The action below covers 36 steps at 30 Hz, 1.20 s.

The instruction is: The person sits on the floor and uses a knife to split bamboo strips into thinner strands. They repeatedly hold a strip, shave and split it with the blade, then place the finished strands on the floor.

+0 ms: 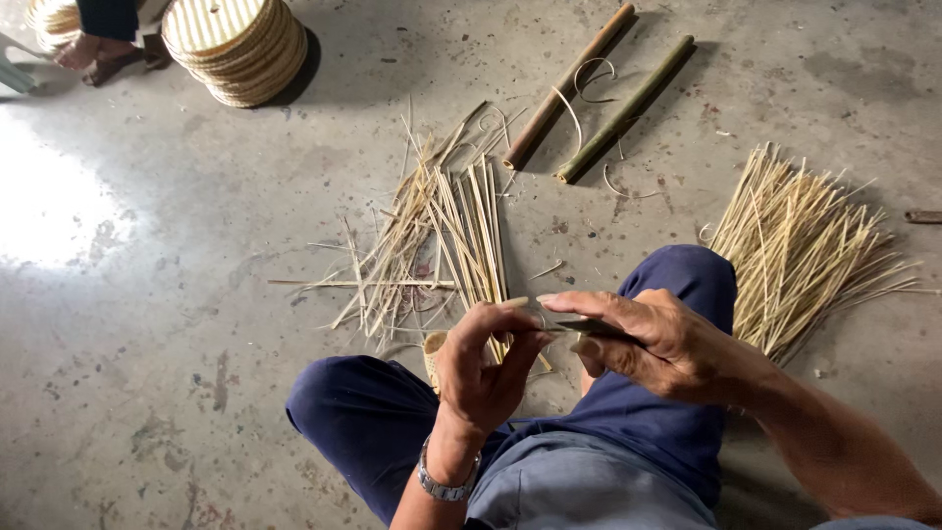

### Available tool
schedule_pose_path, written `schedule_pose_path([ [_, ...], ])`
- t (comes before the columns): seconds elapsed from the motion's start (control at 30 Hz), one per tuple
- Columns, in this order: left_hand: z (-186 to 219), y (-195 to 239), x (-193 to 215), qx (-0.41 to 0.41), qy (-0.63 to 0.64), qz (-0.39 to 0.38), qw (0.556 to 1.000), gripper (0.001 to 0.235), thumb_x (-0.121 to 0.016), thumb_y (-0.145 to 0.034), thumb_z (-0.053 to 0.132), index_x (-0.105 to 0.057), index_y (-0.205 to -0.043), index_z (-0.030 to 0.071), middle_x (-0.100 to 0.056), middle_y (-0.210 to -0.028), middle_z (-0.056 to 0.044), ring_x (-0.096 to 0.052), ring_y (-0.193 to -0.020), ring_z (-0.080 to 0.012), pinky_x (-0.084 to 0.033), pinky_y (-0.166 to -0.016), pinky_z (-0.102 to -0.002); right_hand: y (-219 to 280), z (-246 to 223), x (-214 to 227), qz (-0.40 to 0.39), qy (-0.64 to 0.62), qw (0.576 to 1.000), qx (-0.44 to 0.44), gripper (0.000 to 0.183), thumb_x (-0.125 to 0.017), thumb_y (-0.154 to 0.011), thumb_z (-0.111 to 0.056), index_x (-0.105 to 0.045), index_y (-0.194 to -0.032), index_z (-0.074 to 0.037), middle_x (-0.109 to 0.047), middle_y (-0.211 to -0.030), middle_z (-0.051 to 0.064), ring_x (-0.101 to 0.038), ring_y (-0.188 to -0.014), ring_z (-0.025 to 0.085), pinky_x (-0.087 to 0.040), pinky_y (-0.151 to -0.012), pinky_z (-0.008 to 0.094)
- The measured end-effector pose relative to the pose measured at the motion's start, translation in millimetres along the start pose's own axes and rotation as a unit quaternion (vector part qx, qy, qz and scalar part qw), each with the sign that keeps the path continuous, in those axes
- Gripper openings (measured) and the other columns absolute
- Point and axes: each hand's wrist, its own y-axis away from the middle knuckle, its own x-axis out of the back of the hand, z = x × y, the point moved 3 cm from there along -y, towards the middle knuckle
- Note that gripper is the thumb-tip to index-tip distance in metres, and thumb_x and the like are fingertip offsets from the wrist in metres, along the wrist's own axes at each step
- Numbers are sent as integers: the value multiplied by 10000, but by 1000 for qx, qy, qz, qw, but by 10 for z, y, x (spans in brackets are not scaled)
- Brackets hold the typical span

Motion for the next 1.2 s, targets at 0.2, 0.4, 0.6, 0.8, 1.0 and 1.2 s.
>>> schedule_pose_path([
  [0.2, 169, -127, 20, -40, -55, -19, 997, 427, -822, -890, -27, -560, -1224, 22, -733, -994, -108, -728, -867, -213, -580, -738, -316, 70, -47, 34, -17, -37, 997, 69, 512, -608, -1025, -152, -451, -1488, -2, -807, -993, 139, -813, -830, 165, -656, -756, 293],
  [0.4, 179, -149, 9, -58, -86, -21, 994, 324, -827, -874, -17, -659, -1150, 0, -697, -951, -109, -681, -798, -198, -550, -667, -297, 176, 61, 53, 45, 64, 988, 136, 452, -624, -1040, -167, -510, -1441, 7, -797, -972, 90, -799, -868, 146, -640, -760, 262],
  [0.6, 89, -103, -8, -54, -77, -16, 995, 327, -817, -875, -44, -695, -1175, 6, -660, -909, -85, -650, -758, -169, -523, -638, -284, 280, 75, 166, 100, 68, 991, 48, 445, -584, -981, -214, -592, -1391, -40, -724, -679, -32, -618, -486, 6, -532, -468, 185],
  [0.8, 22, -61, -28, -49, -74, -26, 996, 319, -812, -878, -42, -688, -1168, 5, -665, -924, -90, -663, -773, -180, -529, -648, -292, 267, 28, 100, 136, 66, 988, 28, 348, -611, -1026, -256, -663, -1313, -66, -710, -704, -41, -582, -504, 15, -490, -451, 190],
  [1.0, 69, -158, -79, -50, -93, -26, 994, 309, -816, -894, -8, -695, -1175, 32, -668, -934, -78, -665, -770, -189, -533, -655, -306, 197, 177, 47, 150, 50, 987, 8, 226, -617, -981, -243, -745, -1101, -100, -685, -653, -45, -555, -458, 7, -476, -433, 193],
  [1.2, -23, 41, -41, -103, -254, 7, 962, 433, -787, -897, 245, -638, -1256, 53, -679, -1043, -114, -665, -933, -274, -531, -795, -414, 235, 440, 222, 235, -15, 967, 96, 142, -607, -1093, -176, -696, -1031, -84, -705, -836, 46, -633, -659, 58, -549, -525, 221],
])
